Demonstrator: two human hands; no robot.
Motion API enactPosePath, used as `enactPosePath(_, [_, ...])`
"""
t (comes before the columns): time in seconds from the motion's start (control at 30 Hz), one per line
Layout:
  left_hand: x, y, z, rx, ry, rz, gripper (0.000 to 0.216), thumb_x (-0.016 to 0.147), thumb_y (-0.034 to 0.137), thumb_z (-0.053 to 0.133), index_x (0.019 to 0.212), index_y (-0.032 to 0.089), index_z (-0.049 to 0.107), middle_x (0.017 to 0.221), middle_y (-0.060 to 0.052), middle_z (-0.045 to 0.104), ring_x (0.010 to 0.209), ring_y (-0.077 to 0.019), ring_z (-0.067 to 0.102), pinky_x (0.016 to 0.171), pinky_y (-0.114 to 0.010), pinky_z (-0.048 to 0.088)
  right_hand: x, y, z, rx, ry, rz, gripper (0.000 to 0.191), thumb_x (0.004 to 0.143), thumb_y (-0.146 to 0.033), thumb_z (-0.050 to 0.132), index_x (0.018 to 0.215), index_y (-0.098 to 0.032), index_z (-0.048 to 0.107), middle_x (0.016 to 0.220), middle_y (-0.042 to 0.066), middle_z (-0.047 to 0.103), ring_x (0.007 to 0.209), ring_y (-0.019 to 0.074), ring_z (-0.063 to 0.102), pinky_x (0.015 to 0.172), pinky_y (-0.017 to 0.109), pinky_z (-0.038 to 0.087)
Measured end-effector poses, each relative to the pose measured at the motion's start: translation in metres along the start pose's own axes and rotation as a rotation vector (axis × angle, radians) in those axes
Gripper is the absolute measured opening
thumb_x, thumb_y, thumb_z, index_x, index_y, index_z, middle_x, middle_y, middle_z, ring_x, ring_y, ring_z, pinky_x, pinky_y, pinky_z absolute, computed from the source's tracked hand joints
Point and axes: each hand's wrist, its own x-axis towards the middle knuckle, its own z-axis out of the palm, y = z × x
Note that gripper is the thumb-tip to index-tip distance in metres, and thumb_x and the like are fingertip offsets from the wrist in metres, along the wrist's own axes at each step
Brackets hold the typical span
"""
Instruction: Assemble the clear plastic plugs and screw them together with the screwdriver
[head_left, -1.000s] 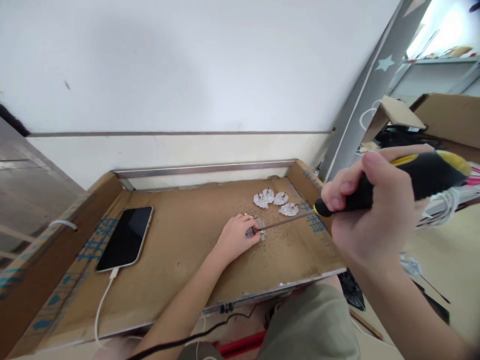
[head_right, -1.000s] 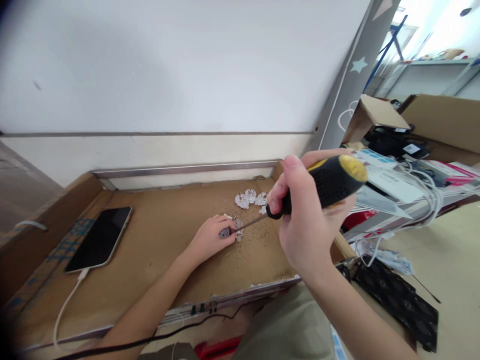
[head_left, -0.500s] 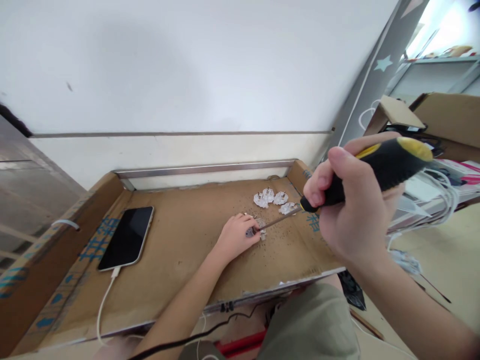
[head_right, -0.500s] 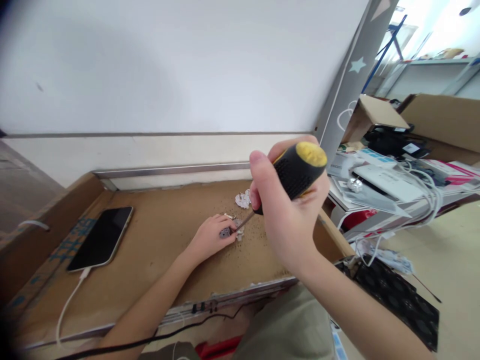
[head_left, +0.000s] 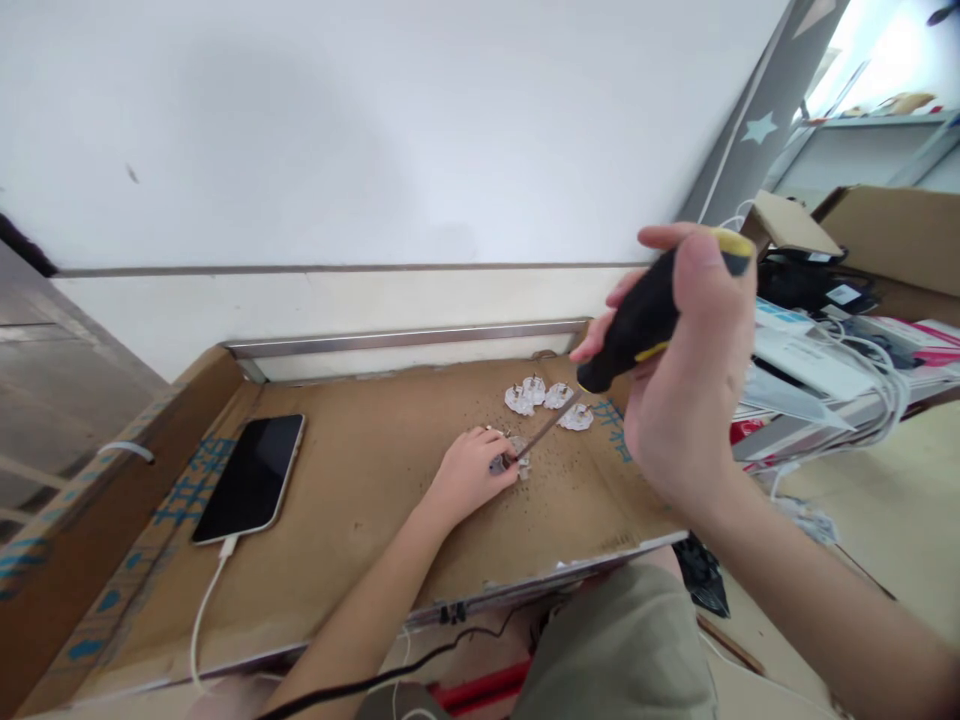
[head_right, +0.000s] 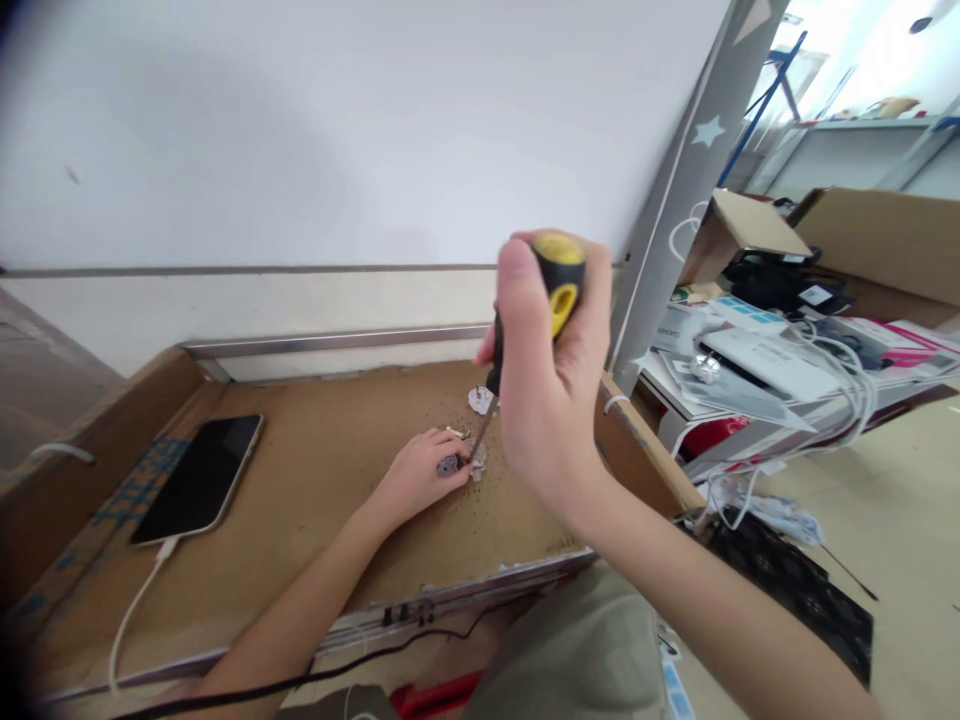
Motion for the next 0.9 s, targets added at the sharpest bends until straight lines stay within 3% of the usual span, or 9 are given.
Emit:
enactPosePath(0.1, [0.0, 0.001, -0.001, 0.005, 0.004, 0.003, 0.004, 0.08, 0.023, 0.059, 0.08, 0.021, 0.062, 0.089, -0.001, 0.066, 0.087, -0.0186, 0.055, 0.077, -0.03, 0.041, 0.006, 0.002, -0.003, -0.025, -0.122, 0.036, 0.029, 0.083, -0.041, 0.05, 0.105, -0.023, 0.046, 0.085, -0.001, 0.051, 0.055, 0.0059, 0.048, 0.052, 0.023, 0.045])
enactPosePath(0.2, [0.0, 0.002, -0.002, 0.0, 0.002, 0.012, 0.004, 0.08, 0.023, 0.058, 0.08, 0.021, 0.062, 0.089, -0.001, 0.065, 0.087, -0.0187, 0.055, 0.078, -0.03, 0.041, 0.014, 0.003, -0.008, -0.145, -0.238, -0.045, 0.032, 0.082, -0.039, 0.053, 0.109, -0.024, 0.043, 0.095, 0.0, 0.053, 0.069, 0.0072, 0.052, 0.063, 0.022, 0.046])
enactPosePath(0.3, [0.0, 0.002, -0.003, -0.005, -0.01, 0.015, 0.005, 0.081, 0.024, 0.057, 0.08, 0.021, 0.061, 0.089, -0.001, 0.065, 0.087, -0.0189, 0.055, 0.078, -0.03, 0.041, 0.025, -0.002, -0.013, -0.328, -0.346, -0.15, 0.033, 0.08, -0.037, 0.058, 0.109, -0.027, 0.047, 0.089, 0.0, 0.054, 0.071, 0.0087, 0.051, 0.058, 0.02, 0.041])
enactPosePath(0.47, [0.0, 0.002, -0.004, -0.017, -0.003, 0.016, 0.004, 0.081, 0.022, 0.057, 0.079, 0.021, 0.06, 0.087, -0.001, 0.064, 0.086, -0.0185, 0.055, 0.078, -0.03, 0.041, 0.05, -0.02, -0.012, -0.694, -0.543, -0.322, 0.024, 0.074, -0.04, 0.063, 0.089, -0.023, 0.054, 0.068, -0.002, 0.049, 0.064, 0.0093, 0.047, 0.056, 0.02, 0.037])
enactPosePath(0.63, [0.001, 0.003, -0.004, 0.003, -0.001, 0.023, 0.005, 0.081, 0.022, 0.057, 0.076, 0.021, 0.059, 0.084, -0.001, 0.063, 0.084, -0.0182, 0.055, 0.076, -0.03, 0.041, 0.071, -0.036, -0.004, -0.777, -0.904, -0.311, 0.015, 0.075, -0.027, 0.06, 0.089, -0.022, 0.057, 0.084, -0.001, 0.058, 0.064, 0.0072, 0.047, 0.057, 0.02, 0.035])
enactPosePath(0.7, [0.001, 0.004, -0.004, 0.003, -0.004, 0.029, 0.005, 0.081, 0.022, 0.057, 0.077, 0.021, 0.059, 0.086, -0.001, 0.064, 0.084, -0.0182, 0.055, 0.076, -0.03, 0.041, 0.073, -0.038, 0.0, -0.767, -0.907, -0.298, 0.012, 0.072, -0.027, 0.064, 0.08, -0.021, 0.059, 0.074, -0.002, 0.058, 0.062, 0.0075, 0.046, 0.055, 0.02, 0.032])
enactPosePath(0.83, [0.0, 0.003, -0.005, -0.002, -0.005, 0.036, 0.004, 0.081, 0.022, 0.056, 0.079, 0.021, 0.059, 0.087, 0.0, 0.064, 0.084, -0.0181, 0.055, 0.078, -0.03, 0.041, 0.071, -0.039, 0.007, -0.783, -0.748, -0.309, 0.024, 0.064, -0.028, 0.072, 0.058, -0.018, 0.051, 0.053, -0.002, 0.044, 0.059, 0.0088, 0.043, 0.054, 0.019, 0.028])
enactPosePath(0.9, [0.0, 0.002, -0.004, -0.011, -0.008, 0.047, 0.004, 0.082, 0.023, 0.056, 0.08, 0.021, 0.059, 0.088, 0.0, 0.064, 0.084, -0.0181, 0.055, 0.079, -0.031, 0.041, 0.071, -0.041, 0.009, -0.821, -0.775, -0.336, 0.025, 0.065, -0.026, 0.07, 0.055, -0.018, 0.05, 0.052, -0.001, 0.043, 0.058, 0.009, 0.043, 0.054, 0.02, 0.027])
